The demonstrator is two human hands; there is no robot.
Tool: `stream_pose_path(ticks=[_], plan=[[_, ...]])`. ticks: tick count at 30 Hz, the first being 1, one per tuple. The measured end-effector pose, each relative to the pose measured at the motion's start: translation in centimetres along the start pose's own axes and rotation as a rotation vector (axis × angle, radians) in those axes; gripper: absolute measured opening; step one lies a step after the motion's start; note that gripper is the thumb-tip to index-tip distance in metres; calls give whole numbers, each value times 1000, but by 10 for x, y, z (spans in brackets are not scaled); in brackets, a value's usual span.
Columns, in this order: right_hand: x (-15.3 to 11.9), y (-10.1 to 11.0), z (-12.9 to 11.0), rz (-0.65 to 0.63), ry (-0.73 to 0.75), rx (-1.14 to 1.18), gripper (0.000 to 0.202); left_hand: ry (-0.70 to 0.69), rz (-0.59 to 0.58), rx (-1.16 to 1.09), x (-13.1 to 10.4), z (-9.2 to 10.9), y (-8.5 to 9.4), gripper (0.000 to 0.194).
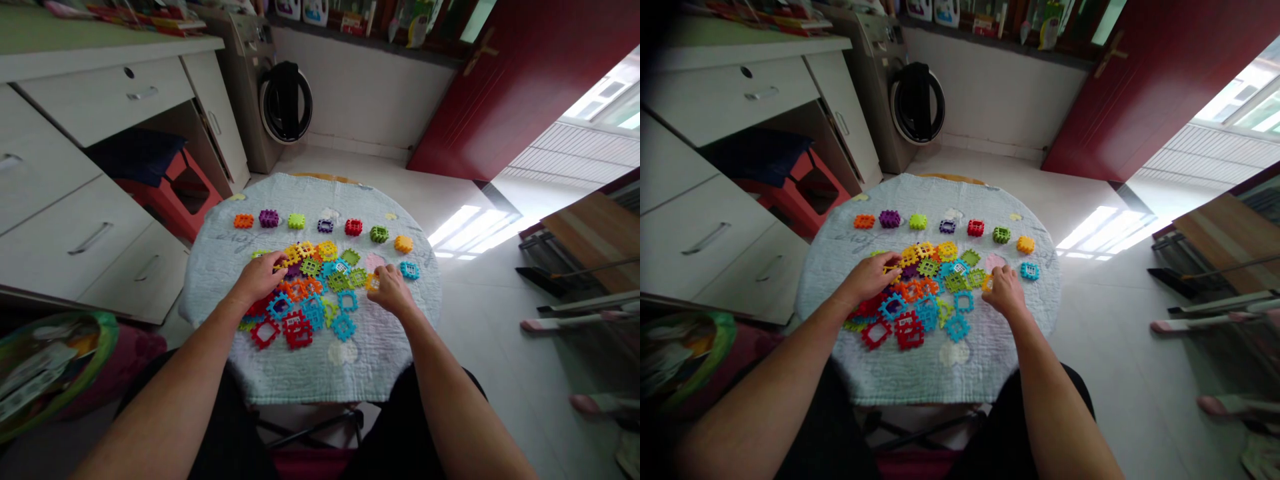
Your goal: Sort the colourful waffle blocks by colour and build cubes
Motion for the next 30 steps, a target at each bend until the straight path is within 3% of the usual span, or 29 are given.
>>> stream_pose_path(ticks=[6, 17, 20, 27, 30], plan=[[7, -25, 18, -164, 7, -15, 41, 4, -22, -12, 2, -2, -3, 36], [9, -20, 15, -127, 54, -85, 37, 1, -32, -15, 2, -1, -3, 38], [24, -8, 31, -106, 40, -73, 41, 11, -39, -31, 2, -2, -3, 39], [79, 49, 106, 72, -142, -25, 48, 15, -31, -26, 2, -1, -1, 37], [100, 62, 127, 88, -178, -25, 50, 28, -35, -40, 2, -2, 1, 37]])
Point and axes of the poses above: each hand's wrist, its own x-axis towards the middle knuckle, its own y-axis out of the back of the hand, z = x × y, the point moved 6 cm from there along x, towards the middle knuckle, and after that the axes turned 7 degrees about -z, right-handed, at the moved point
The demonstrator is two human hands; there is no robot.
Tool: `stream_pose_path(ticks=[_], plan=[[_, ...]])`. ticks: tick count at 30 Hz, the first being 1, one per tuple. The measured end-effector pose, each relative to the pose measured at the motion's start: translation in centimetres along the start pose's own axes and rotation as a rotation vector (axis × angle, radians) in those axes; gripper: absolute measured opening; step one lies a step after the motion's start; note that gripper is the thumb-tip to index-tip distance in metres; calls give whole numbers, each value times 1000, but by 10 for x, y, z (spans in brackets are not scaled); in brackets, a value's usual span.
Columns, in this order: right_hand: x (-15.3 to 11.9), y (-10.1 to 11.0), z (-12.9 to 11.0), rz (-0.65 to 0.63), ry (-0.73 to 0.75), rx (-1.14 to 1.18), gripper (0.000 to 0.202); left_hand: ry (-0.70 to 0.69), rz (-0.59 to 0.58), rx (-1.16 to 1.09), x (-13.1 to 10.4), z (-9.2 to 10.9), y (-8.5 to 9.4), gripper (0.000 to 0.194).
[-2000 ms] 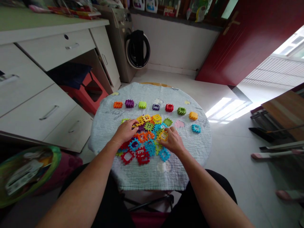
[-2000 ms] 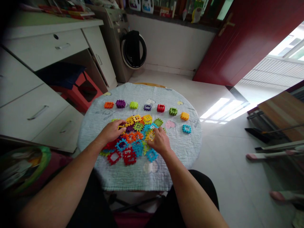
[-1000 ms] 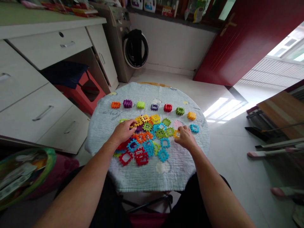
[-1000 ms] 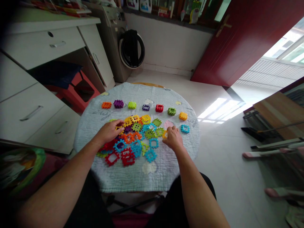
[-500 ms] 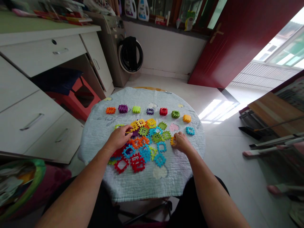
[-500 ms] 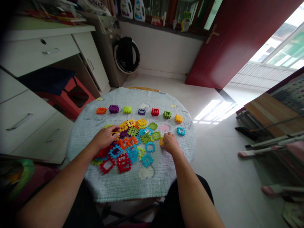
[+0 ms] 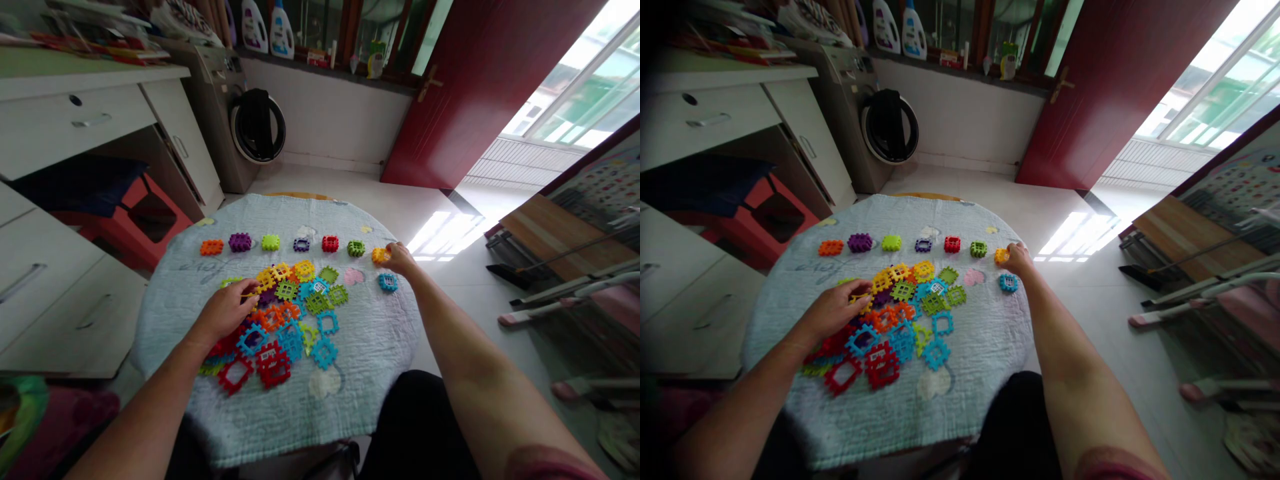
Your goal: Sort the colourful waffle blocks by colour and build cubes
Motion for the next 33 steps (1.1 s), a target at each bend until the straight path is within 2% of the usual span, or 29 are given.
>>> stream_pose_path(ticks=[6, 13, 27, 33], plan=[[35, -5, 4, -67, 38, -71, 48, 23, -2, -32, -1, -4, 2, 38], [50, -11, 6, -134, 53, -142, 52, 29, -8, -30, -1, -9, 1, 38], [51, -16, 8, -161, 63, -127, 57, 43, -27, -20, -2, -7, 0, 38], [27, 0, 1, -34, 56, 9, 79, 35, -31, -4, -2, -3, 2, 38]])
Point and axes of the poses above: each hand's wrist, its own x-axis towards the middle knuckle, its own y-axis out of the back of the hand, z = x × y, the point moved 6 cm from there along x, towards the middle knuckle, and after that the axes turned 7 degrees about -z, right-handed, at the moved point
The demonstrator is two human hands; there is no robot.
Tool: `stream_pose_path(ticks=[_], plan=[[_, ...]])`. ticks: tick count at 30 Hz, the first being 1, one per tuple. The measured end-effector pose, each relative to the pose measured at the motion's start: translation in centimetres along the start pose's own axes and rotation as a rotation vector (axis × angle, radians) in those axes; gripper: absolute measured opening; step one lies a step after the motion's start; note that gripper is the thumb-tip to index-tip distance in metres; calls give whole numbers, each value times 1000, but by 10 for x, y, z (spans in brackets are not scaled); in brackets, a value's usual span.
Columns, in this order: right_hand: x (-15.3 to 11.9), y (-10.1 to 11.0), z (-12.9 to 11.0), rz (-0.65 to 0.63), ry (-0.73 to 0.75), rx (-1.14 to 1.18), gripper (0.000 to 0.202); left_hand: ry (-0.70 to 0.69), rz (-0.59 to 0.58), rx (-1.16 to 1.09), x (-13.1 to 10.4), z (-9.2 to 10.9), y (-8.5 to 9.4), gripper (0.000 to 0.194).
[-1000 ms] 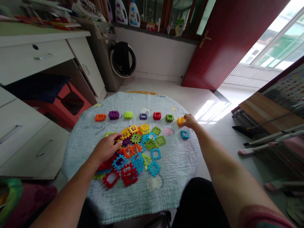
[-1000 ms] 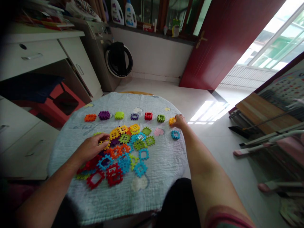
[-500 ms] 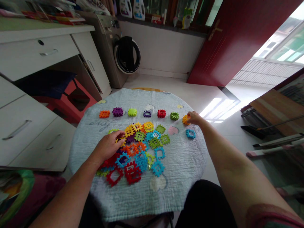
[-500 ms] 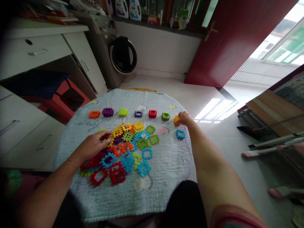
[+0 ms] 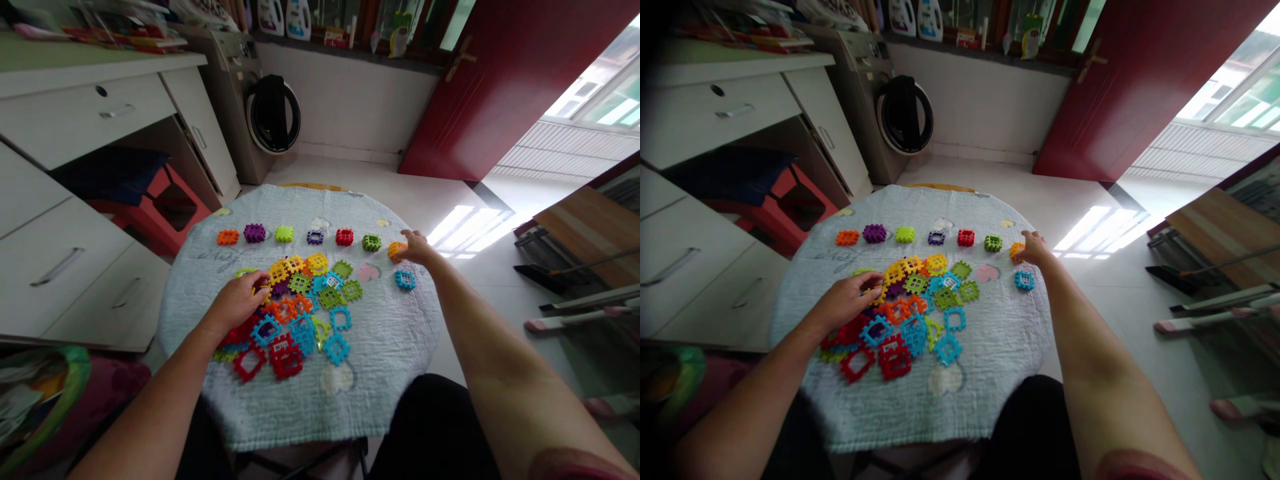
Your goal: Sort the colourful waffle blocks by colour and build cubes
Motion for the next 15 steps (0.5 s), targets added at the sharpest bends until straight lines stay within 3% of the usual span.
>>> stream_pose_path(ticks=[3, 6, 11, 15], plan=[[-27, 7, -17, 55, 45, 42, 72, -20, 0, -3, 0, 1, -1, 38], [-65, 4, -48, -4, 159, 64, 57, -35, 4, 20, 0, 3, -3, 38], [-137, -24, -114, -255, 370, 149, 42, -56, 8, 58, -2, 7, -7, 38], [-169, -52, -156, -321, 434, 136, 21, -64, -11, 64, -2, 11, -9, 38]])
Point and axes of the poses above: each hand's wrist, its own x-axis towards the middle knuckle, its own y-axis out of the back of the hand, z = x × y, the point moved 6 cm from there along x, towards the middle knuckle, and after that the axes turned 7 degrees about -z, right-handed, at the moved point
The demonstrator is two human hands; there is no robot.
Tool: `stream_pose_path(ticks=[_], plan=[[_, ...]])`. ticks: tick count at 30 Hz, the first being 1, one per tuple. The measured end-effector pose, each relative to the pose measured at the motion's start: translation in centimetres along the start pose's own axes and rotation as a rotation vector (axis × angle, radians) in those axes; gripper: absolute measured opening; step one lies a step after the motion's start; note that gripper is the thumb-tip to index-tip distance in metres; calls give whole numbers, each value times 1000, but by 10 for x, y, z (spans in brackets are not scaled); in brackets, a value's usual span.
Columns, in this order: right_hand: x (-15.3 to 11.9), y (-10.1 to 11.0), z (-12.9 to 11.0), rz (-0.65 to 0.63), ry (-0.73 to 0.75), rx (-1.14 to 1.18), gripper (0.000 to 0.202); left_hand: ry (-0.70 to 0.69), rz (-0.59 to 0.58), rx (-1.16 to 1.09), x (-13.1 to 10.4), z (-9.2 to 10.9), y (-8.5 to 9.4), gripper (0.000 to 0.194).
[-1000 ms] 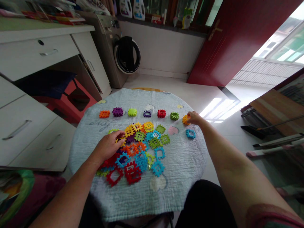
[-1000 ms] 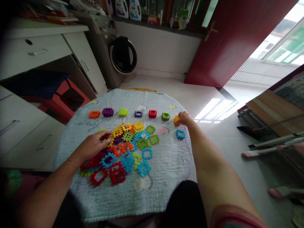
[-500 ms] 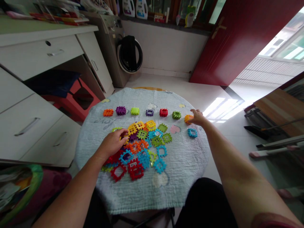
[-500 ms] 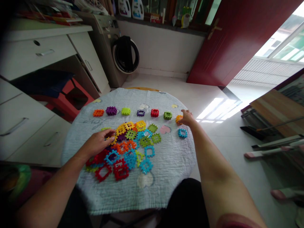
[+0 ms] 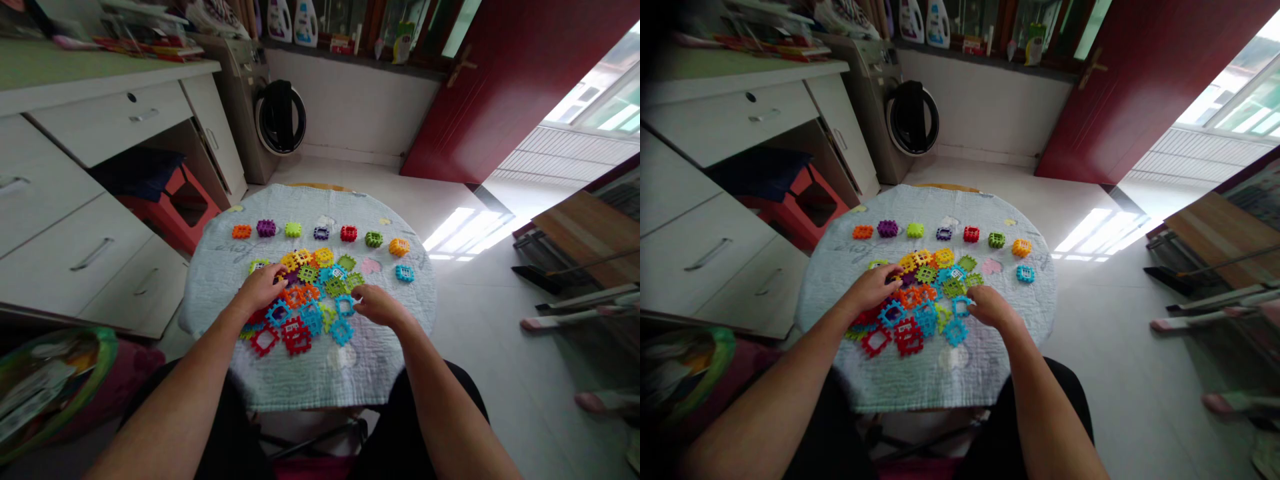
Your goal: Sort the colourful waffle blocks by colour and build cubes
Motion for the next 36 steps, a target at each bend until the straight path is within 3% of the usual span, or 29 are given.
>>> stream_pose_path(ticks=[3, 6, 10, 15, 20, 22, 25, 27, 29, 32, 36], plan=[[10, -9, -11, 117, -48, 7, 24, 6, -14, 9, 0, 2, 0, 39], [20, -8, -12, 242, -106, 33, 41, 2, -23, 10, 1, 1, 0, 38], [32, -13, -18, 220, -70, -14, 66, -8, -24, 28, 2, -1, -2, 37], [41, -16, -17, 213, -30, -28, 47, 31, -32, 189, 1, -9, -6, 39], [38, 4, 9, 270, -17, 17, 19, 151, -14, 288, 1, -23, -13, 51], [31, 18, 25, 327, -69, -12, 12, 192, -33, 284, 2, -30, -18, 54], [17, 32, 49, 401, -282, -87, 13, 182, -55, 290, 5, -36, -24, 53], [12, 29, 61, 357, -415, -129, 16, 142, -57, 296, 7, -37, -26, 50], [11, 18, 69, 236, -452, -145, 19, 109, -59, 294, 9, -37, -25, 50], [12, -1, 77, 53, -367, -128, 31, 88, -65, 281, 11, -38, -22, 48], [8, -2, 91, 28, -241, -69, 36, 104, -61, 281, 13, -38, -18, 47]])
Point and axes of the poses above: each hand's wrist, its own x-axis towards the middle knuckle, its own y-axis out of the back of the hand, z = x × y, the point moved 6 cm from there along x, towards the middle knuckle, and after that the axes turned 7 degrees about -z, right-handed, at the moved point
